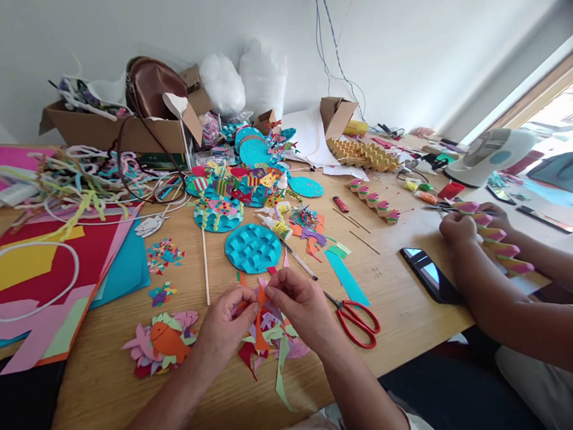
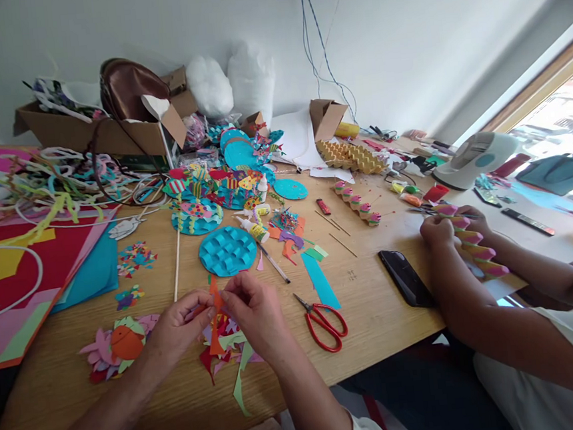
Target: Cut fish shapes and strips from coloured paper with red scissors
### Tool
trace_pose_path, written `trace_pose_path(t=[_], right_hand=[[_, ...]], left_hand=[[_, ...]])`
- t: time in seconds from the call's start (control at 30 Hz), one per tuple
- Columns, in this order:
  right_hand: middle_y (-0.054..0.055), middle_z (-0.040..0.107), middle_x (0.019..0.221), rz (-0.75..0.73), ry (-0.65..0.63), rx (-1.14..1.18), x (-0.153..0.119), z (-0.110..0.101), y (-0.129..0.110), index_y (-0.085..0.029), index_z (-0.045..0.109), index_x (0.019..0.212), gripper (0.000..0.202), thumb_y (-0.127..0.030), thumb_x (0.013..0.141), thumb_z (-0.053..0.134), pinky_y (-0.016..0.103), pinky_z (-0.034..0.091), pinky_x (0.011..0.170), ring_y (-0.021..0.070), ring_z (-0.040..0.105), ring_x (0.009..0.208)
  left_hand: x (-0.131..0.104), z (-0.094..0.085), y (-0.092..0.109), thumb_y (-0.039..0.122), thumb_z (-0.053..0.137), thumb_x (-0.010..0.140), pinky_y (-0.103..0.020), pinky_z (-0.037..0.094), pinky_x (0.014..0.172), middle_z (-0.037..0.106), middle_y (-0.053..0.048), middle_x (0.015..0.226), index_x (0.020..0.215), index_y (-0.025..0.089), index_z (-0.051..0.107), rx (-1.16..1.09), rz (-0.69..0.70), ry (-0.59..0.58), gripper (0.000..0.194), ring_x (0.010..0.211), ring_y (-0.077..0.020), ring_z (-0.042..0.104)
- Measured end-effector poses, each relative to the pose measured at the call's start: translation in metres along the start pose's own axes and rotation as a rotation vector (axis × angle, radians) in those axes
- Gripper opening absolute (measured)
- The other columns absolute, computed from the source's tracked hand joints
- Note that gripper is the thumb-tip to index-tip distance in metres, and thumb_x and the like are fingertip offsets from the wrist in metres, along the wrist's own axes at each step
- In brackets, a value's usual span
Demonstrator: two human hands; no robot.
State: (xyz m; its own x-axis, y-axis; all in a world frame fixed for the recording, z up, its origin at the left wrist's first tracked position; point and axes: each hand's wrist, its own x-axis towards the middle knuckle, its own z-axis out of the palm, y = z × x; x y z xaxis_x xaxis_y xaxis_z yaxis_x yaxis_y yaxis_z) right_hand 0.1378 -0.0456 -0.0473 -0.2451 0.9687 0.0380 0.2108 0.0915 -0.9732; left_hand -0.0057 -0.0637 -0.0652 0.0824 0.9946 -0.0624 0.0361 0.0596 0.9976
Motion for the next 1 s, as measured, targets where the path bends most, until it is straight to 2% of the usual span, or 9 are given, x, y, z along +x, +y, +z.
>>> trace_pose_path(t=[0.17, 0.27, 0.37, 0.57, 0.67, 0.73, 0.8, 0.9, 1.0], right_hand=[[-0.003, 0.053, 0.063, 0.011, -0.032, -0.014, 0.001, -0.014, 0.004, -0.018, 0.049, 0.073, 0.012, -0.029, 0.079, 0.051, 0.02, 0.036, 0.05, 0.0096, 0.048, 0.055], [-0.002, 0.055, 0.066, 0.035, -0.044, -0.349, 0.0, -0.029, 0.011, -0.019, 0.051, 0.075, 0.01, -0.028, 0.08, 0.049, 0.02, 0.035, 0.052, 0.0105, 0.049, 0.058], [0.0, 0.058, 0.069, 0.069, -0.15, -0.713, -0.003, -0.04, 0.017, -0.018, 0.056, 0.075, 0.005, -0.018, 0.076, 0.051, 0.022, 0.033, 0.056, 0.0121, 0.05, 0.063], [0.003, 0.06, 0.084, 0.107, -0.299, -0.835, -0.01, -0.039, 0.018, -0.019, 0.062, 0.088, 0.021, -0.012, 0.07, 0.055, 0.022, 0.033, 0.06, 0.0136, 0.053, 0.071], [0.003, 0.058, 0.081, 0.082, -0.21, -0.782, -0.01, -0.037, 0.012, -0.017, 0.061, 0.083, 0.01, -0.019, 0.078, 0.053, 0.022, 0.033, 0.06, 0.0135, 0.052, 0.071], [0.002, 0.058, 0.075, 0.049, -0.147, -0.64, -0.011, -0.036, 0.008, -0.017, 0.059, 0.077, 0.013, -0.025, 0.082, 0.05, 0.022, 0.034, 0.059, 0.0129, 0.051, 0.068], [0.0, 0.057, 0.07, 0.054, -0.176, -0.436, -0.013, -0.033, 0.003, -0.017, 0.058, 0.078, 0.02, -0.032, 0.085, 0.046, 0.021, 0.034, 0.056, 0.0119, 0.05, 0.064], [0.0, 0.056, 0.073, 0.088, -0.278, -0.159, -0.015, -0.022, 0.0, -0.018, 0.055, 0.09, 0.026, -0.039, 0.088, 0.039, 0.019, 0.035, 0.052, 0.0104, 0.049, 0.061], [-0.002, 0.053, 0.068, 0.067, -0.205, -0.192, -0.011, -0.01, 0.0, -0.018, 0.052, 0.081, 0.014, -0.03, 0.085, 0.046, 0.019, 0.033, 0.05, 0.0094, 0.047, 0.057]], left_hand=[[-0.003, -0.001, 0.001, 0.026, 0.051, 0.073, -0.021, 0.038, 0.052, 0.053, 0.003, 0.06, 0.069, 0.018, 0.056, -0.012, -0.077, -0.043, 0.01, 0.056, -0.0122, 0.047], [-0.004, -0.004, 0.002, 0.026, 0.05, 0.074, -0.021, 0.037, 0.053, 0.05, 0.004, 0.059, 0.068, 0.019, 0.053, 0.02, -0.061, -0.016, 0.01, 0.056, -0.0117, 0.045], [-0.005, -0.007, 0.003, 0.024, 0.05, 0.073, -0.02, 0.034, 0.05, 0.043, 0.006, 0.057, 0.062, 0.019, 0.048, 0.063, -0.023, 0.063, 0.012, 0.053, -0.0106, 0.041], [-0.003, -0.007, -0.005, 0.022, 0.054, 0.07, -0.02, 0.039, 0.05, 0.048, 0.006, 0.059, 0.065, 0.021, 0.047, 0.034, -0.055, 0.085, 0.008, 0.053, -0.0111, 0.047], [-0.002, -0.005, -0.006, 0.021, 0.057, 0.069, -0.024, 0.046, 0.063, 0.057, 0.002, 0.071, 0.076, 0.021, 0.051, -0.079, -0.074, 0.089, 0.01, 0.068, -0.0154, 0.057], [-0.002, -0.003, -0.004, 0.021, 0.059, 0.068, -0.027, 0.047, 0.067, 0.061, 0.0, 0.078, 0.093, 0.022, 0.05, -0.163, -0.107, 0.087, 0.026, 0.075, -0.0174, 0.06], [-0.003, -0.001, 0.0, 0.022, 0.058, 0.07, -0.028, 0.048, 0.067, 0.063, -0.001, 0.082, 0.106, 0.022, 0.046, -0.244, -0.161, 0.059, 0.039, 0.076, -0.0178, 0.061], [-0.004, 0.003, 0.004, 0.023, 0.059, 0.07, -0.027, 0.048, 0.068, 0.066, -0.002, 0.084, 0.099, 0.019, 0.052, -0.324, -0.192, 0.027, 0.03, 0.078, -0.018, 0.063], [-0.004, 0.005, 0.005, 0.022, 0.062, 0.067, -0.026, 0.047, 0.068, 0.069, -0.002, 0.08, 0.086, 0.018, 0.058, -0.378, -0.211, 0.022, 0.019, 0.076, -0.0178, 0.063]])
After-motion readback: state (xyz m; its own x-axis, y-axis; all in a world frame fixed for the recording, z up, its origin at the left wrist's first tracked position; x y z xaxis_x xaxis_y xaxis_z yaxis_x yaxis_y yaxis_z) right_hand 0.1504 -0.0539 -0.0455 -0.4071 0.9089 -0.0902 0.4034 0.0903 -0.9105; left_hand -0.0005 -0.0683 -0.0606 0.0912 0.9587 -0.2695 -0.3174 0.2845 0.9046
